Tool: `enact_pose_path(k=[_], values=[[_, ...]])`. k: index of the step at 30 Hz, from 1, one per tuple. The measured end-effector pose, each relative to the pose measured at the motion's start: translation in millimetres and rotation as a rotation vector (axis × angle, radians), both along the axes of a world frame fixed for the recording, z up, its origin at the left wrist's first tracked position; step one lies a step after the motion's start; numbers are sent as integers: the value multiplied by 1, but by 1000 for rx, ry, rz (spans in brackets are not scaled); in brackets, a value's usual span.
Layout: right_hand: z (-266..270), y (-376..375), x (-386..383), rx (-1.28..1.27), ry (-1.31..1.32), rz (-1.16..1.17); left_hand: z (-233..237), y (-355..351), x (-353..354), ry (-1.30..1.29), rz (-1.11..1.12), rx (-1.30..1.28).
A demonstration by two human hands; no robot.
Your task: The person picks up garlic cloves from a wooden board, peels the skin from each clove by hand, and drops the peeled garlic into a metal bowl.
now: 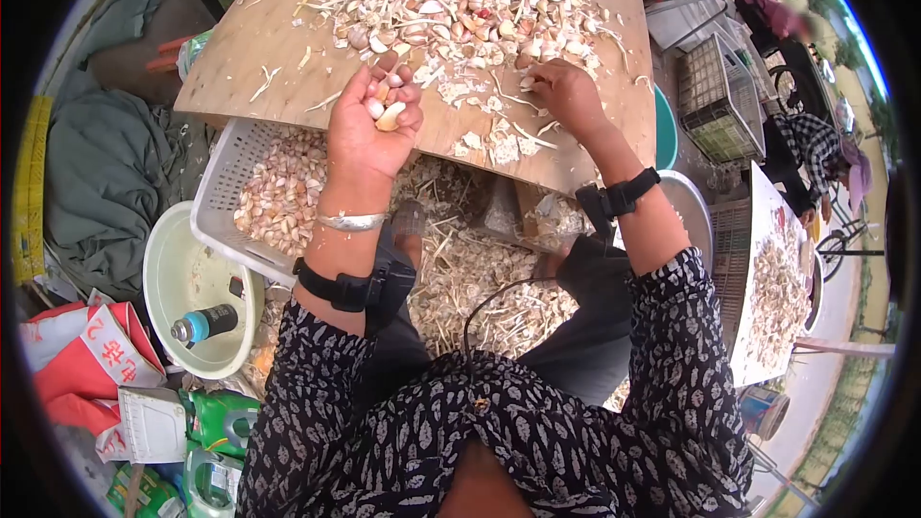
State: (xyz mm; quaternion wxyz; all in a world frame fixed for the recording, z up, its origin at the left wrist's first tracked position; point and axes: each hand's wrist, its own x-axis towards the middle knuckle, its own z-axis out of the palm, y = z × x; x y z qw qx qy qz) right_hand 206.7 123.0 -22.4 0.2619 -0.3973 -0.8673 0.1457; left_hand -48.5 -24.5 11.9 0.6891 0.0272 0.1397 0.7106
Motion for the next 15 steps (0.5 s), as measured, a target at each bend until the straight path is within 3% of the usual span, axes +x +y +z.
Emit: enact_pose_path(k=[2,3,5,6,8,9,11,12,13,15], values=[[-1,-4,-8,183,-196,-4,6,-39,-40,141,57,11],[-7,6,-10,161,-357,13,3,-59,-64,244,93,36],[-4,8,-14,137,-387,13,7,-90,-93,907,382,-328],[-1,7,-14,115,-437,14,-16,-97,-119,1379,428,-445],[5,-2,-7,63,-305,24,-41,-109,-164,2635,596,-437],[5,-9,-2,6,-195,37,-21,-98,-146,2646,601,-434],[-3,-18,11,53,-127,33,32,-45,-65,1994,438,-286],[-6,-22,17,102,-65,30,34,-14,-37,1817,341,-96],[-5,-27,21,99,-61,24,49,13,5,1790,205,-90],[8,-35,31,-180,321,-99,26,76,53,2042,163,242]])
